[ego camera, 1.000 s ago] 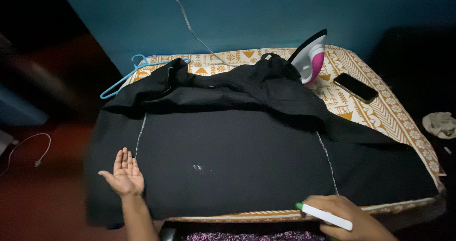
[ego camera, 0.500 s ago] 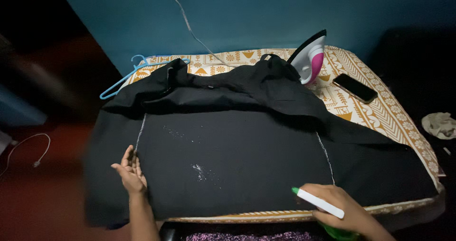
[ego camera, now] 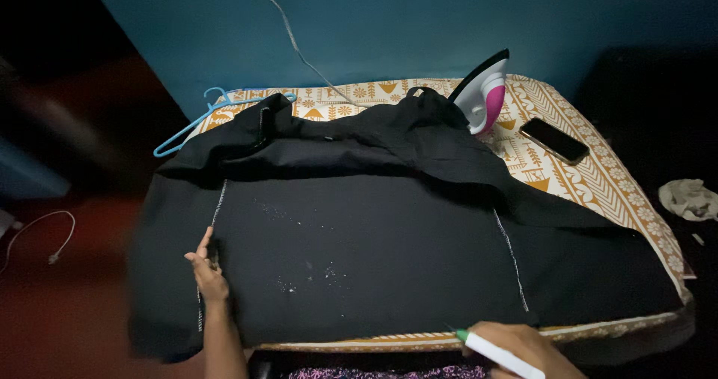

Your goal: The person spreads out a black garment on an ironing board, sprays it with water from a green bottle, and presses it using an iron.

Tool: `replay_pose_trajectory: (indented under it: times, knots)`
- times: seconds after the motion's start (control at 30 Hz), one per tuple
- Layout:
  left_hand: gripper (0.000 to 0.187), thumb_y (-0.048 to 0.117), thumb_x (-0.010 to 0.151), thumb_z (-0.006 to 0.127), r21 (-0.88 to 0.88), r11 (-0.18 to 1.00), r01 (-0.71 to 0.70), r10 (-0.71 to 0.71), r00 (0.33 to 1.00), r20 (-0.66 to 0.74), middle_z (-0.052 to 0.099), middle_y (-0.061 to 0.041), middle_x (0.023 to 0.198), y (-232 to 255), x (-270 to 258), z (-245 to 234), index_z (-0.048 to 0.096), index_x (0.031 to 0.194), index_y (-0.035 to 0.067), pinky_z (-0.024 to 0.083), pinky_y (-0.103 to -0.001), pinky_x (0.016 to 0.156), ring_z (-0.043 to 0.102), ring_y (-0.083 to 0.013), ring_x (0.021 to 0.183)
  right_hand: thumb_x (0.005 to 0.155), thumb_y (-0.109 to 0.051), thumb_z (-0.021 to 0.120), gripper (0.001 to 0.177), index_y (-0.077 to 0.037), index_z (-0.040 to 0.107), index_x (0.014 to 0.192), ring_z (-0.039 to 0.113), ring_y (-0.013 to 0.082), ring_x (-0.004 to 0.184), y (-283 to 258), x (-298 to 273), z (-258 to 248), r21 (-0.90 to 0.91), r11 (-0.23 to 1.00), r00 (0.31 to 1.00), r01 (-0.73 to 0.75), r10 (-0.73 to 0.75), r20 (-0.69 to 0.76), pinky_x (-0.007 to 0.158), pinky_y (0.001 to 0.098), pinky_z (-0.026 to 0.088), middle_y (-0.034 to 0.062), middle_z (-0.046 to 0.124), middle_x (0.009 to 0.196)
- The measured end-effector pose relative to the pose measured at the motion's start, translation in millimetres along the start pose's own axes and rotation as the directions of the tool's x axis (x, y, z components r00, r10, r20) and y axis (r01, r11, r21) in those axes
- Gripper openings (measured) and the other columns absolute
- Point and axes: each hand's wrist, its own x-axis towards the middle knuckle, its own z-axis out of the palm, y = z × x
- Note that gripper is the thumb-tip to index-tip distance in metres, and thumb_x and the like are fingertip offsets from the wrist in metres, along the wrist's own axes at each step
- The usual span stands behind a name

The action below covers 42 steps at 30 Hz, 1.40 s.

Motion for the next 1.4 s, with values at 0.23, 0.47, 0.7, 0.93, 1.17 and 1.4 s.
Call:
replay_pose_trajectory:
  times: [0.23,0.47,0.7,0.93,1.17,1.4]
  knots:
    - [0.089,0.064,0.106,0.006,0.011,1.000,0.023,-0.023,1.000,0.002,0.058,-0.027,0.144,23.2,-5.2,7.3,0.052,0.150,0.001,0.042,-0.036,0.110,0.057,-0.0287,0.125,0.078,-0.007,0.069,0.053,-0.013,0.064,0.130,0.071,0.0166,0.062,1.9,-22.5,-21.7,-0.053,0.795,0.786,-0.604,0.584,-0.204,0.059,0.0330,0.062,0.0105,0.071,0.086]
    - [0.091,0.067,0.103,0.005,0.066,0.998,0.022,-0.023,1.000,0.011,0.046,-0.026,0.155,37.1,-8.1,12.6,0.050,0.150,0.003,0.028,-0.042,0.121,0.041,-0.0326,0.145,0.078,-0.009,0.072,0.060,-0.014,0.061,0.137,0.072,0.0170,0.065,79.9,-59.7,-12.3,-0.148,0.733,0.748,-0.664,0.645,-0.159,0.063,0.0324,0.062,0.0101,0.072,0.089]
    - [0.093,0.068,0.104,0.008,0.048,0.997,0.055,-0.053,0.998,-0.023,0.058,-0.028,0.147,3.7,-3.1,2.0,0.053,0.152,0.002,0.029,-0.046,0.081,0.038,-0.0432,0.095,0.077,-0.007,0.073,0.064,-0.015,0.060,0.139,0.072,0.0180,0.066,105.6,-83.3,-16.4,-0.155,0.672,0.690,-0.724,0.709,-0.147,0.064,0.0329,0.063,0.0110,0.073,0.090]
    - [0.087,0.064,0.107,0.012,-0.090,0.996,0.009,-0.005,0.999,0.046,0.056,-0.026,0.146,-6.6,1.1,-0.1,0.051,0.151,0.000,0.041,-0.034,0.102,0.054,-0.0274,0.123,0.075,-0.006,0.075,0.068,-0.015,0.059,0.142,0.073,0.0190,0.067,99.6,-111.0,-38.5,-0.131,0.634,0.640,-0.762,0.708,-0.300,0.064,0.0333,0.064,0.0118,0.074,0.091]
    - [0.087,0.065,0.108,0.011,-0.092,0.995,-0.039,0.044,0.998,0.054,0.048,-0.023,0.154,-9.1,-2.3,-0.2,0.048,0.151,-0.001,0.032,-0.033,0.121,0.045,-0.0267,0.144,0.072,-0.006,0.078,0.076,-0.016,0.057,0.144,0.075,0.0192,0.064,38.0,-63.5,-24.5,-0.021,0.736,0.695,-0.676,0.628,-0.350,0.063,0.0333,0.064,0.0142,0.075,0.085]
    - [0.087,0.065,0.111,0.012,-0.044,0.999,-0.022,0.022,1.000,0.016,0.057,-0.021,0.150,-25.7,-2.2,-3.3,0.053,0.152,0.000,0.039,-0.016,0.077,0.051,-0.0087,0.093,0.076,-0.015,0.071,0.051,-0.013,0.069,0.127,0.079,0.0200,0.067,-34.9,5.9,-6.9,-0.052,0.832,0.819,-0.552,0.529,-0.222,0.064,0.0332,0.060,0.0112,0.079,0.085]
